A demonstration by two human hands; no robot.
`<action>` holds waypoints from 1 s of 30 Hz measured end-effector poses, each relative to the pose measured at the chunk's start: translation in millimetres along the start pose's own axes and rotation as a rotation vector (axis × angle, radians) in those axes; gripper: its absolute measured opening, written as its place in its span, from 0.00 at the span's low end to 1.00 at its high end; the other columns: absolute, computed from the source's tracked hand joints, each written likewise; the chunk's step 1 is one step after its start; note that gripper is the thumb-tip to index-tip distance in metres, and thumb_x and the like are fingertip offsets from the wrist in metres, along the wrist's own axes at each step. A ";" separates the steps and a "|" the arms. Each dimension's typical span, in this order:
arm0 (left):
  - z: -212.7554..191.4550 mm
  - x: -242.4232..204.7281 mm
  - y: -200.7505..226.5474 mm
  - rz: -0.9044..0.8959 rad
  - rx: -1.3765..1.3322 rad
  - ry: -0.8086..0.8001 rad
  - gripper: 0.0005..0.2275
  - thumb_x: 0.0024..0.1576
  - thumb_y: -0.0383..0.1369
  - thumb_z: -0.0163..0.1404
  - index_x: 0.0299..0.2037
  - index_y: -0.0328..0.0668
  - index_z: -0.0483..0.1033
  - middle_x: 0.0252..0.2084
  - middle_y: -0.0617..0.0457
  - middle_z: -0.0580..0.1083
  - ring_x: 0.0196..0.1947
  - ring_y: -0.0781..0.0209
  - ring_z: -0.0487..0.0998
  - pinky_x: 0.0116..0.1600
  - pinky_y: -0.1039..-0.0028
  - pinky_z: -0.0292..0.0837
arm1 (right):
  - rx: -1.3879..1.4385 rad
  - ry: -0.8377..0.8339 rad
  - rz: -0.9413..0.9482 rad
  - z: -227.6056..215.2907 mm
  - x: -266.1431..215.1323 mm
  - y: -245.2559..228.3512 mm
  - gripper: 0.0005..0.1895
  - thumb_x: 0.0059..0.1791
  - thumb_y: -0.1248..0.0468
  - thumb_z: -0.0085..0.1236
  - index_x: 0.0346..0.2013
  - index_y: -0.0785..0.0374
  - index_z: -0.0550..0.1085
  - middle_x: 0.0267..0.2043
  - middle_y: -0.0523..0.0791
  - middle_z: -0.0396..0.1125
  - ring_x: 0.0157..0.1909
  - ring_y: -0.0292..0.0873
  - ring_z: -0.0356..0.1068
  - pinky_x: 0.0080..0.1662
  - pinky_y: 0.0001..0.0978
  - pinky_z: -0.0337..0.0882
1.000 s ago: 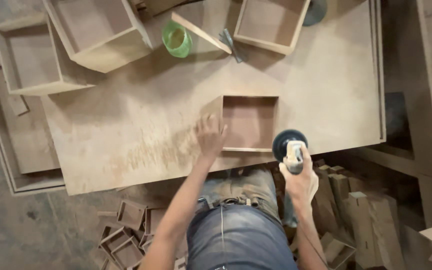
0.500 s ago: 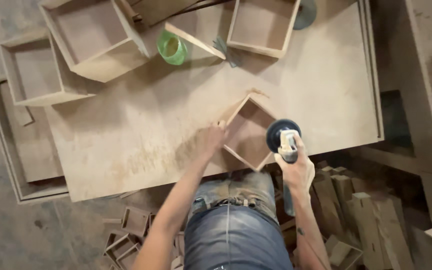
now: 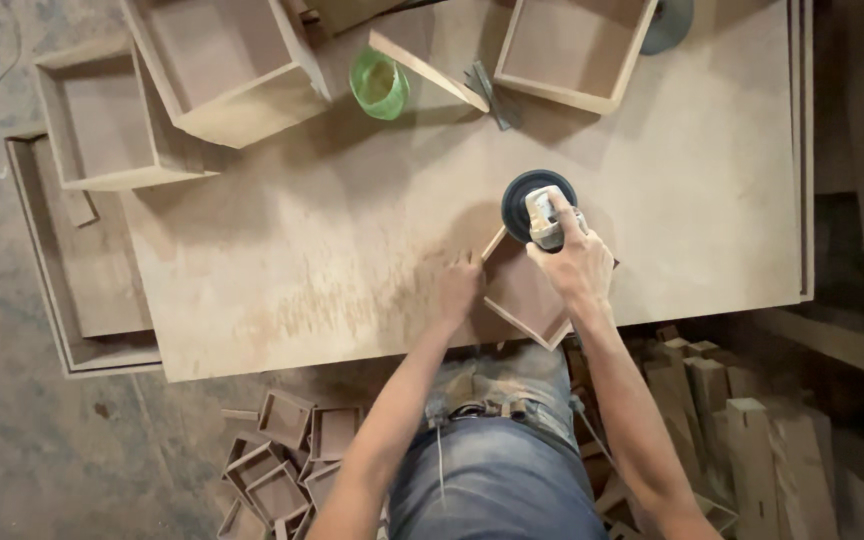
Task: The person uses an orbital sander to smooth the surfaces and edges of small wooden boxes and rectangular pieces on a workbench. The person repeatedly picks up each item, sands it, and places it aside, continuing the process across multiple units.
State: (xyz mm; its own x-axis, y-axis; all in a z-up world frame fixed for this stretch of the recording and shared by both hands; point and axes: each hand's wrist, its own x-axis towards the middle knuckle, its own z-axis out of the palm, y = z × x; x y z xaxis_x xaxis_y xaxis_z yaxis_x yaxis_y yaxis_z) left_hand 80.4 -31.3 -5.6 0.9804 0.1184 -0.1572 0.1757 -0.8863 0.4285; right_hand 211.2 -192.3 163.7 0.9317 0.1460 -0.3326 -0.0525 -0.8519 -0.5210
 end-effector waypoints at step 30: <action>-26.5 0.4 16.3 -0.047 0.170 -0.134 0.04 0.56 0.32 0.48 0.34 0.42 0.73 0.34 0.41 0.77 0.30 0.39 0.81 0.34 0.51 0.75 | 0.131 0.246 0.270 -20.3 -128.1 108.0 0.44 0.40 0.57 0.73 0.69 0.39 0.64 0.50 0.53 0.73 0.46 0.63 0.74 0.46 0.53 0.74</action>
State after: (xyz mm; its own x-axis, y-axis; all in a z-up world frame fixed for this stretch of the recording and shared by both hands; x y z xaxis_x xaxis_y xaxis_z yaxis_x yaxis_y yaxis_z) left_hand 86.0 -33.8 24.9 0.9490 0.1109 -0.2951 0.1924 -0.9453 0.2635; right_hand 93.5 -313.2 166.0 0.9355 -0.2133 -0.2816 -0.3386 -0.7692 -0.5420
